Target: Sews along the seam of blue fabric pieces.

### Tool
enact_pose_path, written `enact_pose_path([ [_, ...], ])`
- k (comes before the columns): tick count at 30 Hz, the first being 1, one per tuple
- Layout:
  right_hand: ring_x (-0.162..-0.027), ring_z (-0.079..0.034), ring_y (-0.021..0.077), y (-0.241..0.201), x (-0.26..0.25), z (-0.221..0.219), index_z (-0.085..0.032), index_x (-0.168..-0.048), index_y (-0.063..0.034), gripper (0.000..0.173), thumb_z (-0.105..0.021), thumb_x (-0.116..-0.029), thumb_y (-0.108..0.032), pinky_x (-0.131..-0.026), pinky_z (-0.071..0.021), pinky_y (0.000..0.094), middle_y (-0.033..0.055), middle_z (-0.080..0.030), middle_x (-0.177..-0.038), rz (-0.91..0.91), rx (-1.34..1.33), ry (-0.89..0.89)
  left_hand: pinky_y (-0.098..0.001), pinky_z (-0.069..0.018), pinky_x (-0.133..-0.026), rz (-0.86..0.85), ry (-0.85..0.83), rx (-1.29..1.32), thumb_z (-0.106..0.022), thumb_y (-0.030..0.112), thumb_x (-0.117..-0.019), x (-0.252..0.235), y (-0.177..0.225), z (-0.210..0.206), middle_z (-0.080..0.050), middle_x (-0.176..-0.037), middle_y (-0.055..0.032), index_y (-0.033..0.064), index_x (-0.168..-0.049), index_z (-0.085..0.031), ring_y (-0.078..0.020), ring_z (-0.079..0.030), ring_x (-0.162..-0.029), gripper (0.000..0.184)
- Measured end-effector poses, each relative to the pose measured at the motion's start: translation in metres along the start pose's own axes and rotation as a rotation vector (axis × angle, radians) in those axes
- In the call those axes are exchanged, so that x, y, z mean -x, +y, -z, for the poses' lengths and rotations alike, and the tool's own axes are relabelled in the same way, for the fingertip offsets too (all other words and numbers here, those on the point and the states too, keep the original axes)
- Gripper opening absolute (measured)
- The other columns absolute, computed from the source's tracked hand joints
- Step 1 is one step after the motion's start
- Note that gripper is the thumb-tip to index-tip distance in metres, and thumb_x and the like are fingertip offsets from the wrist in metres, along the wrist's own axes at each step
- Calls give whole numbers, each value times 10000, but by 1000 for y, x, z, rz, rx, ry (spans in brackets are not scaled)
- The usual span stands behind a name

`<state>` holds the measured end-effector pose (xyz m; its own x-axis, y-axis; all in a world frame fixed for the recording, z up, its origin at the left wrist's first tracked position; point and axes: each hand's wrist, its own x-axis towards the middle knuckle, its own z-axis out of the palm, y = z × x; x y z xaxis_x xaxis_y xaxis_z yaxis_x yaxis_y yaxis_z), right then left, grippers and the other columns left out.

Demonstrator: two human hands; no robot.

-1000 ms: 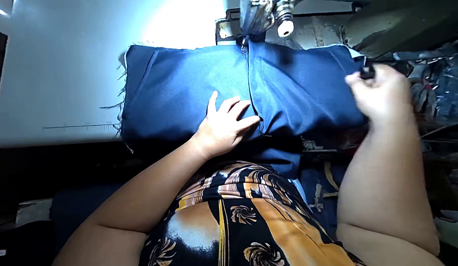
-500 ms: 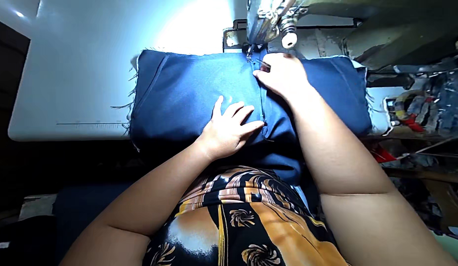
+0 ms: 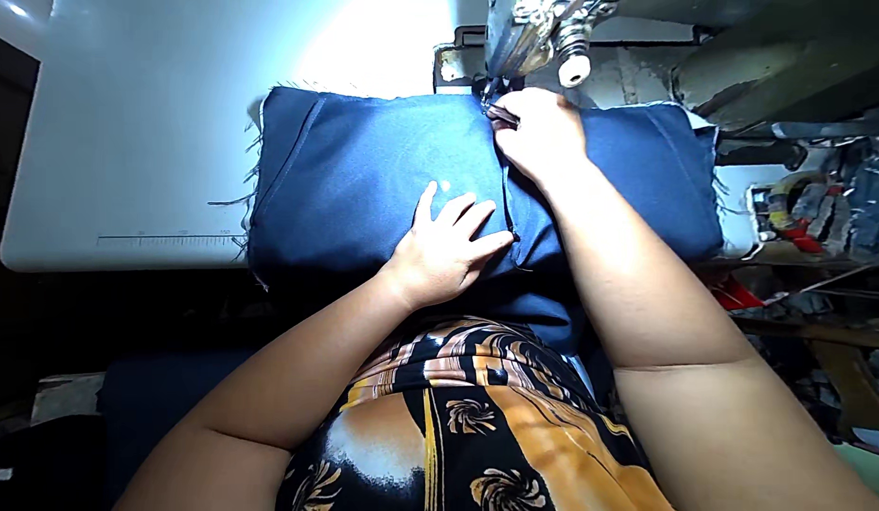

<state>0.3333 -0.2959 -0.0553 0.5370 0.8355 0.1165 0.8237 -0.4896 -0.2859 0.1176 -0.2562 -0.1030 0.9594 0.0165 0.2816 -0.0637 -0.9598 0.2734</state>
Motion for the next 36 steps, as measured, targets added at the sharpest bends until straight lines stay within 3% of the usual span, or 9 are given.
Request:
enact_pose_path([
  [3,-1162,-666,351,-4,0,1,-703,-1190,-88,272,-586,-956,-162,-937,-510,579,159,-712,-1185,-39,9,17,-754,-144,-1168,1,2,6,-460,327,-1024,0,0,1,-572,-1480,-94,354,-1324,-691,-373,-427,-1454,380],
  [7,-1038,-691,379,-5,3,-2,-676,-1046,-30,167,-580,-928,-99,-805,-528,580,191,-700,-1044,24,49,64,-755,-149,-1165,-3,5,0,-462,324,-1022,-1,1,1,-574,-1477,-95,349,-1320,-694,-375,-434,-1448,379],
  [12,-1159,-673,344,-4,2,-2,-728,-1200,-109,306,-575,-943,-171,-923,-517,583,146,-716,-1210,-38,37,25,-757,-146,-1165,0,-7,-6,-454,330,-1025,-1,0,1,-566,-1485,-97,357,-1330,-687,-371,-425,-1456,385],
  [17,-1199,-651,345,-8,-5,1,-720,-1195,-103,279,-546,-998,-200,-964,-494,574,157,-708,-1217,-83,66,-27,-761,-143,-1165,-3,7,11,-472,324,-1021,-1,1,1,-571,-1479,-95,350,-1318,-697,-374,-427,-1454,374],
  [24,-1140,-663,393,-11,-8,-3,-659,-1153,-18,237,-541,-979,-127,-880,-525,583,211,-686,-1172,-40,78,-28,-761,-156,-1160,-3,5,6,-472,324,-1015,-1,0,1,-574,-1471,-97,347,-1317,-695,-371,-439,-1443,376],
  [28,-1141,-659,355,-5,9,3,-644,-1146,-13,214,-510,-1002,-97,-937,-524,540,198,-668,-1192,-14,-66,27,-758,-150,-1164,0,5,11,-471,323,-1019,-1,0,1,-572,-1477,-97,352,-1320,-696,-372,-430,-1452,377],
  [32,-1107,-647,337,22,60,33,-646,-1135,75,308,-438,-1066,-141,-978,-499,480,256,-662,-1152,-41,-194,120,-758,-143,-1166,1,18,29,-476,321,-1025,-1,0,1,-576,-1472,-104,359,-1316,-699,-377,-428,-1452,369],
  [34,-1117,-645,373,56,93,52,-613,-1196,85,350,-422,-1080,-184,-978,-504,526,282,-649,-1191,-162,-162,124,-761,-145,-1164,2,15,34,-472,319,-1027,-1,1,1,-575,-1471,-104,362,-1312,-701,-377,-424,-1453,367],
  [36,-1111,-619,542,97,132,75,-553,-1296,93,365,-462,-1066,-174,-919,-476,702,372,-619,-1195,-355,-28,90,-766,-146,-1159,-1,5,36,-477,314,-1026,-2,1,2,-576,-1464,-104,356,-1312,-701,-372,-432,-1446,365],
])
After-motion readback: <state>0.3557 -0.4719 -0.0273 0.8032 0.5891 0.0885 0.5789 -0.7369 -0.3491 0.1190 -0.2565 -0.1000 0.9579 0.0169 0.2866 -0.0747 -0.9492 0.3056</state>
